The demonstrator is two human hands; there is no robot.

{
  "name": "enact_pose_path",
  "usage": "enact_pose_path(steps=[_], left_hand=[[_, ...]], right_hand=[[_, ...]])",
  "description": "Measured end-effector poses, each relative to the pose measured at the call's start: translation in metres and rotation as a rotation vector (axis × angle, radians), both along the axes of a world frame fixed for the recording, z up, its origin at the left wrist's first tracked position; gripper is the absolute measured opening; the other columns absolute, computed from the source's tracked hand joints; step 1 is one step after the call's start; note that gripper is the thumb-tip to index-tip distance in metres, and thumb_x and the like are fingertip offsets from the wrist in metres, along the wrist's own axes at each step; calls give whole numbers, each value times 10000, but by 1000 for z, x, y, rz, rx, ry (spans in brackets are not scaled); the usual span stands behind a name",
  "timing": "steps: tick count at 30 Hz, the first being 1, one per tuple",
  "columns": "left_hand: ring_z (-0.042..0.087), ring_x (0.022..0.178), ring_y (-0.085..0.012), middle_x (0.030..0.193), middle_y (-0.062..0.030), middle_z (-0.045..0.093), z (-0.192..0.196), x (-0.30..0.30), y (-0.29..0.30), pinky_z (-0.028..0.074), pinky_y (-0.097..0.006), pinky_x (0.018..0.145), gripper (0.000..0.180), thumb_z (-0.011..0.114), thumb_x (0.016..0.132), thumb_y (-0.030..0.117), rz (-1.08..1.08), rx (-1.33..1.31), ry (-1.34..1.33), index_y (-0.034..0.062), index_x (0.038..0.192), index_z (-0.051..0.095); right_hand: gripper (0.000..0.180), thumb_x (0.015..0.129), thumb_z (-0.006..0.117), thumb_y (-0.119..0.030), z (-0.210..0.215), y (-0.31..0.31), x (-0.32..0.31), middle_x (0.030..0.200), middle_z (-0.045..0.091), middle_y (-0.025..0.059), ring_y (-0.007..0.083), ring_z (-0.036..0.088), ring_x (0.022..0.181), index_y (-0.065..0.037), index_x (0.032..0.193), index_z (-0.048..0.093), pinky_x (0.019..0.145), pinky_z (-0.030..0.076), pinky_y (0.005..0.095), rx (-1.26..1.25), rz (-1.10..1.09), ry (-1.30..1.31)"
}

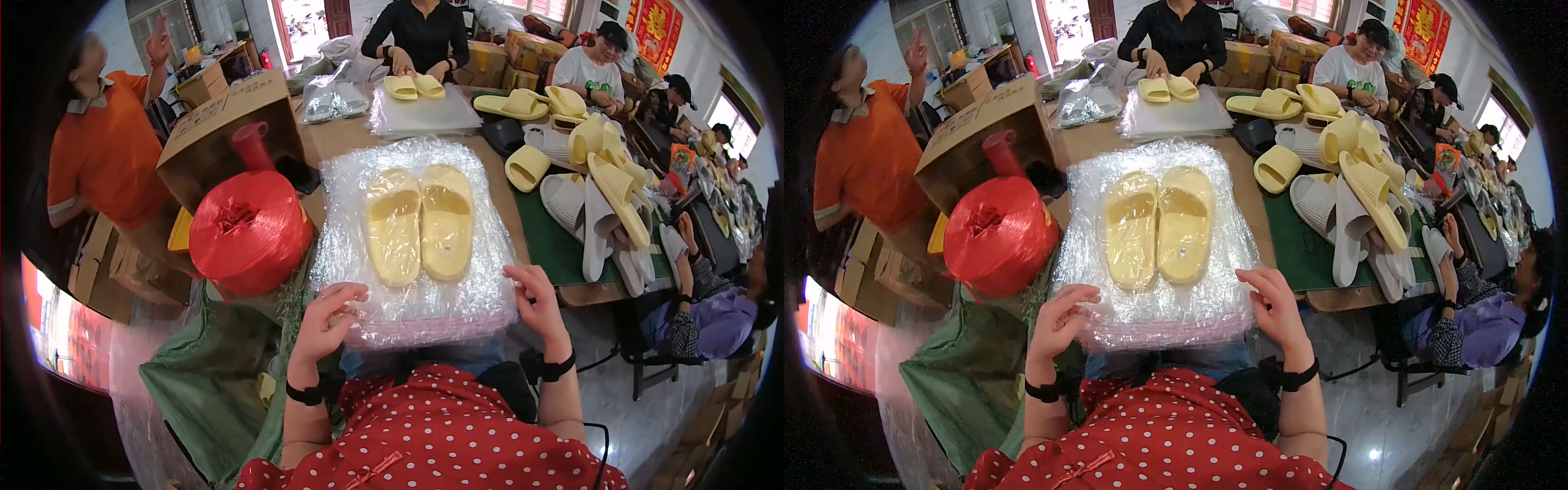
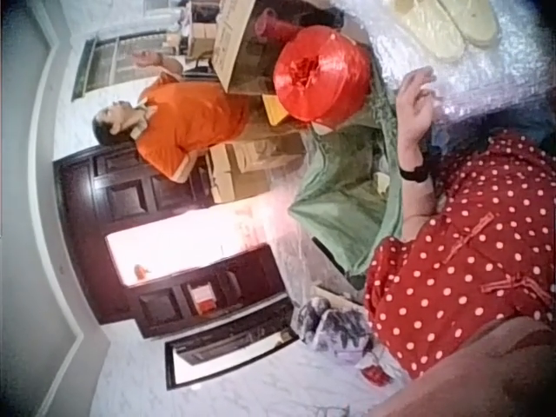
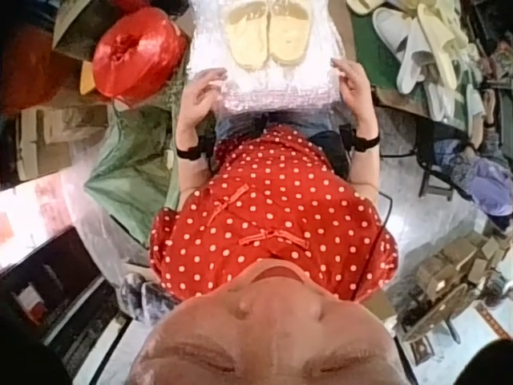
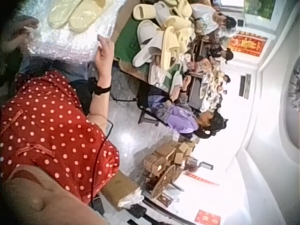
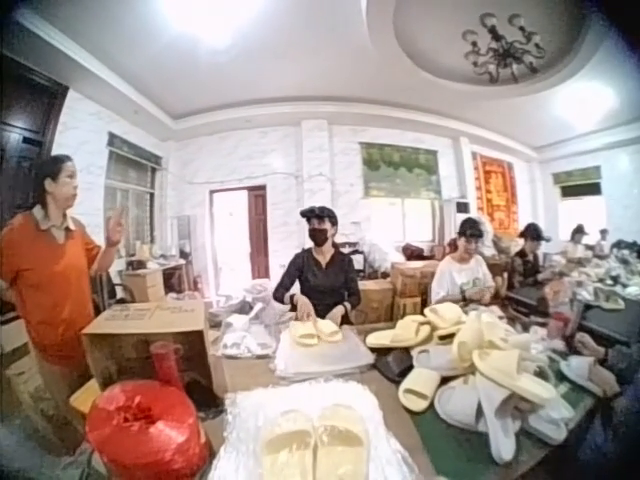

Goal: The recorder is organizing, inspecting, and bagging different colors of slippers at a packaging station.

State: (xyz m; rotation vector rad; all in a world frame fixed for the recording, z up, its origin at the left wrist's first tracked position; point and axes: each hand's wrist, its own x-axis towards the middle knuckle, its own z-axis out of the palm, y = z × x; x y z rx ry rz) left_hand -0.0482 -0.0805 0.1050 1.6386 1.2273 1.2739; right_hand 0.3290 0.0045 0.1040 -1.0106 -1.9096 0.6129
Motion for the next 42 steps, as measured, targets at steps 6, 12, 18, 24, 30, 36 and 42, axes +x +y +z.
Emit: enact_pose_path(steps=[6,12,18,24,30,36,42], left_hand=[[649,1008,-244,1163,-130,670,-14,4,-1,521,-310,830,415,599,818,-66,194,186,324,36,1212,679],[611,1101,-300,1211,-117,664,-11,12,2,500,-376,923,451,767,735,48,273,255,562,128,1176,715],[543,1223,-304,1291,-56,654,-13,7,7,483,-391,960,322,780,743,104,289,547,735,146,1062,754],[620,1108,-305,1116,-74,728,-30,2,18,493,-403,937,148,694,819,91,116,381,494,79,957,744],[660,800,-197,826,-117,724,-22,16,34,489,-315,742,293,578,949,193,316,-74,221,-5,783,716],[631,570,-196,627,-92,684,-24,19,57,493,-347,620,434,599,954,355,405,-279,220,1,730,711],[644,585,-194,634,-78,691,-19,21,54,490,-335,620,452,593,956,365,444,-306,245,19,684,701]], right_hand=[[398,705,692,75,7,-4,3,1134,619,36,228,567,958,-193,988,776,741,490,321,146,-3,-200],[337,670,773,3,22,-3,-5,1208,666,23,235,556,992,-198,940,774,803,491,338,209,77,-194],[128,731,762,-51,4,9,12,1041,739,-3,239,575,943,-117,833,722,848,475,342,151,27,-109],[35,804,719,-53,-12,17,17,958,738,26,192,577,918,-79,822,706,807,461,303,43,55,-12],[110,880,686,-111,-23,31,1,782,665,48,128,617,695,-23,816,699,679,454,275,-257,-136,335],[172,847,729,-123,6,38,-29,883,665,133,260,649,746,0,963,701,740,495,363,-331,-511,-153],[451,790,723,-67,22,-2,-73,1301,610,137,388,535,1224,-55,1229,619,1059,400,491,497,-246,-235]])
